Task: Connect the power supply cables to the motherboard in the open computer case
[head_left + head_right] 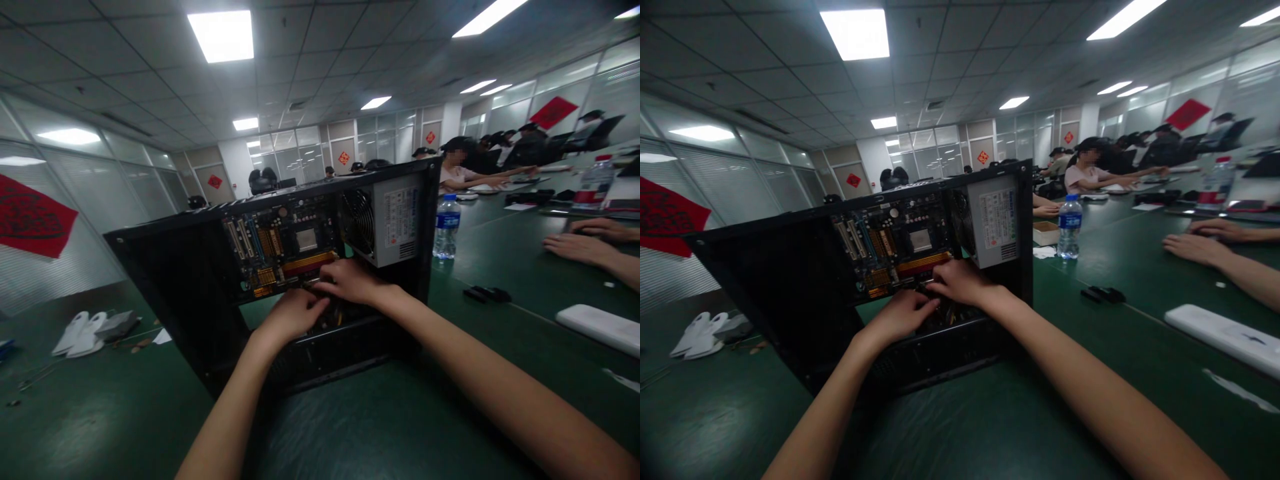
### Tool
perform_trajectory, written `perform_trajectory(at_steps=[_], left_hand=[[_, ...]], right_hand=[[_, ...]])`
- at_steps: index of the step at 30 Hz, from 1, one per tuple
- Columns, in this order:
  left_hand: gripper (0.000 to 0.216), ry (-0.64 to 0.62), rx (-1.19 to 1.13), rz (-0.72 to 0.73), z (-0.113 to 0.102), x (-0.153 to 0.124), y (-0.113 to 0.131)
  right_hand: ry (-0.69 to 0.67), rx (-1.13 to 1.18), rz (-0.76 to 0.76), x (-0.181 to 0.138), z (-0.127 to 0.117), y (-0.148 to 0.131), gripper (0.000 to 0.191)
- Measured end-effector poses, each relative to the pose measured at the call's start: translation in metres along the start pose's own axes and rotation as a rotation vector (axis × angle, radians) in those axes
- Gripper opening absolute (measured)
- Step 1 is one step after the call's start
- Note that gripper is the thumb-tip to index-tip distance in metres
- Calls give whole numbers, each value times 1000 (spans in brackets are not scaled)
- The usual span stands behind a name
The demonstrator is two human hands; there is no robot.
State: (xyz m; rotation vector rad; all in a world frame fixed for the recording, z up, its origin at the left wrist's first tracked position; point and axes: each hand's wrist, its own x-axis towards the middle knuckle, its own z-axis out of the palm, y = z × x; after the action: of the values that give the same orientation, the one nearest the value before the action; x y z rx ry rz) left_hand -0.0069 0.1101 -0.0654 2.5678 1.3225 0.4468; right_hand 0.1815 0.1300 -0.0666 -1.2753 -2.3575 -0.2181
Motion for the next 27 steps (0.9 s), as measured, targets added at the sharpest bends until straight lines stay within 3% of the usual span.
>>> perform_trajectory(at_steps=[2,4,7,9,11,14,17,19,24,27], left_hand=[[52,-147,-36,38,-1,-4,2],[58,-211,-85,81,-2,-7,4],[62,-279,-135,116,-3,-9,6],[59,-243,-137,84,-2,-7,6],[58,-61,-95,11,-3,-3,5],[62,381,-49,-120,-7,0,4],[63,719,-177,-181,-14,-3,3],[62,834,-310,-178,-19,-7,3],[57,1011,-542,-178,-40,-17,5],[54,1052,-577,-134,-60,-26,9]], right_hand=[[-101,-24,-42,-1,4,3,25],[-97,1,-78,-1,6,5,21],[-49,73,-111,-2,6,5,17],[-73,88,-127,-2,7,6,16],[-83,93,-146,-2,8,6,15],[-37,131,-182,-2,6,5,20],[12,246,-226,-4,-2,-3,27],[1,342,-248,-5,-9,-11,30],[-254,403,-384,-10,-25,-35,44],[-233,310,-457,-16,-42,-48,44]])
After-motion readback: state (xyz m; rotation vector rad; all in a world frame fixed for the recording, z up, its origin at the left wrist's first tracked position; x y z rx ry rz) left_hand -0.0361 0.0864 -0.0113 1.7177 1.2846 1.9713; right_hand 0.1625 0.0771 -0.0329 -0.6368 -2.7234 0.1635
